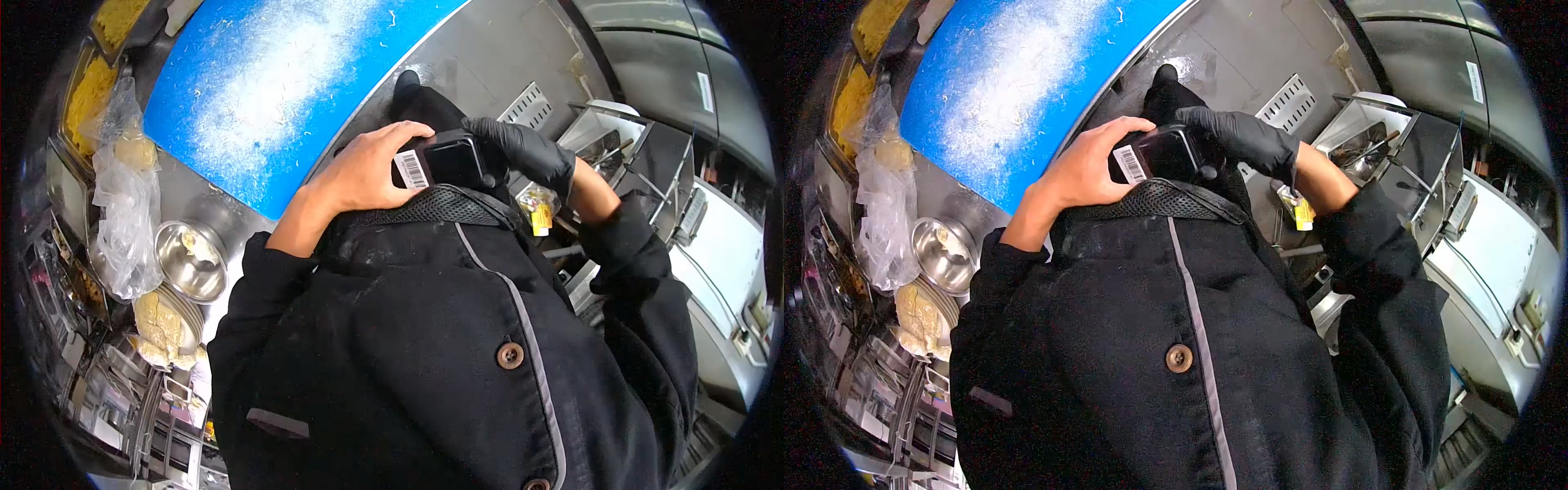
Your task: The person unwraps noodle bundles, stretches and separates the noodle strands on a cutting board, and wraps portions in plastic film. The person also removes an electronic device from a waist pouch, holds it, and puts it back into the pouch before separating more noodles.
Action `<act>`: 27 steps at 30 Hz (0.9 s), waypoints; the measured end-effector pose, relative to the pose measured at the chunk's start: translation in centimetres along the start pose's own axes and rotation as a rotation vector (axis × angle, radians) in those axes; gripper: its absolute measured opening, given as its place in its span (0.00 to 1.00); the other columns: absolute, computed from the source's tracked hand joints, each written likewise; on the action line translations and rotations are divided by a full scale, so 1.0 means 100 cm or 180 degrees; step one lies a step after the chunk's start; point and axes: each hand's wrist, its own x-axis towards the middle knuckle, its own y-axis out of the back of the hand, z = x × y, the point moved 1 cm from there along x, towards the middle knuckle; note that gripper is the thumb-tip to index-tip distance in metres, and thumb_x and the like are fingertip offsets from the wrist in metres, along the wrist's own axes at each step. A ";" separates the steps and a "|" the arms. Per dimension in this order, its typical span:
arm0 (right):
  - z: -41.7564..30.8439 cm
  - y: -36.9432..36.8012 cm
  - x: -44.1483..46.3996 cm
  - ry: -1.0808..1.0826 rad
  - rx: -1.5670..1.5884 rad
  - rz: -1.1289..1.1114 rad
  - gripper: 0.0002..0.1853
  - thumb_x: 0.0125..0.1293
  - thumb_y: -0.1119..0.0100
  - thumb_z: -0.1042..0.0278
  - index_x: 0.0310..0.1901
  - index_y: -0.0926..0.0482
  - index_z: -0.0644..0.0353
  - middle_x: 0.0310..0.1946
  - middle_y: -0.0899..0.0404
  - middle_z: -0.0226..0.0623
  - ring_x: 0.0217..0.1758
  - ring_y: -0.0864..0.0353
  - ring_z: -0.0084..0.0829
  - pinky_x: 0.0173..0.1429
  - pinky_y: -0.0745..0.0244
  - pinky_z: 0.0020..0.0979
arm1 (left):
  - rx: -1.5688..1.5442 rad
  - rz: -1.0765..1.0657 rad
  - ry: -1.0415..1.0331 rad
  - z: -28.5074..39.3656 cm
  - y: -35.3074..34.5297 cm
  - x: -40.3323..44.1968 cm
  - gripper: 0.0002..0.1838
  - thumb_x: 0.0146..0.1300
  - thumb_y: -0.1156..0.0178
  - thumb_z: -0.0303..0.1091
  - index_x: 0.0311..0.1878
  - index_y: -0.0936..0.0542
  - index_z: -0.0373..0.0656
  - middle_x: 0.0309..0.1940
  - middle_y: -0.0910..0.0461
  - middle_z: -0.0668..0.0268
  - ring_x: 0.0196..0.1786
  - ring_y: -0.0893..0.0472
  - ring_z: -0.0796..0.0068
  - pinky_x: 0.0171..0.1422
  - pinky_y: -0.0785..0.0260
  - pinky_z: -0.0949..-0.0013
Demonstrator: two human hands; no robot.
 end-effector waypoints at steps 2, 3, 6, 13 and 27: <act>-0.016 -0.002 -0.007 0.0316 -0.0924 0.0339 0.26 0.69 0.50 0.44 0.54 0.26 0.59 0.34 0.20 0.36 0.36 0.20 0.30 0.44 0.24 0.31 | 0.0120 0.0106 -0.0024 -0.002 -0.002 -0.001 0.33 0.45 0.29 0.37 0.55 0.29 0.40 0.46 0.22 0.53 0.49 0.21 0.52 0.53 0.29 0.61; -0.022 -0.004 -0.012 0.0317 -0.0927 0.0336 0.26 0.69 0.50 0.44 0.54 0.26 0.59 0.34 0.20 0.36 0.36 0.20 0.30 0.44 0.24 0.31 | 0.0180 0.0155 -0.0040 -0.003 -0.002 -0.001 0.32 0.45 0.29 0.39 0.54 0.29 0.40 0.44 0.21 0.51 0.45 0.20 0.50 0.50 0.27 0.60; -0.040 -0.012 -0.026 0.1433 -0.2141 0.0383 0.30 0.61 0.36 0.57 0.61 0.32 0.60 0.50 0.23 0.39 0.50 0.23 0.32 0.50 0.26 0.31 | 0.0194 0.0296 0.0036 -0.005 -0.002 -0.001 0.33 0.44 0.29 0.40 0.54 0.29 0.38 0.38 0.20 0.49 0.41 0.20 0.49 0.46 0.27 0.59; -0.028 -0.017 -0.012 0.2230 -0.3306 0.0898 0.37 0.47 0.28 0.61 0.60 0.32 0.58 0.52 0.26 0.46 0.53 0.25 0.45 0.56 0.29 0.39 | 0.0164 -0.0015 0.0580 -0.001 0.003 -0.003 0.37 0.45 0.30 0.41 0.57 0.32 0.32 0.45 0.22 0.45 0.49 0.21 0.48 0.53 0.30 0.59; -0.031 -0.022 -0.014 0.2337 -0.3590 0.1173 0.37 0.43 0.25 0.59 0.58 0.28 0.50 0.50 0.25 0.40 0.53 0.26 0.45 0.57 0.32 0.41 | 0.0315 0.0364 -0.0091 -0.002 0.004 -0.002 0.32 0.44 0.30 0.40 0.53 0.28 0.39 0.42 0.21 0.53 0.43 0.20 0.50 0.47 0.27 0.59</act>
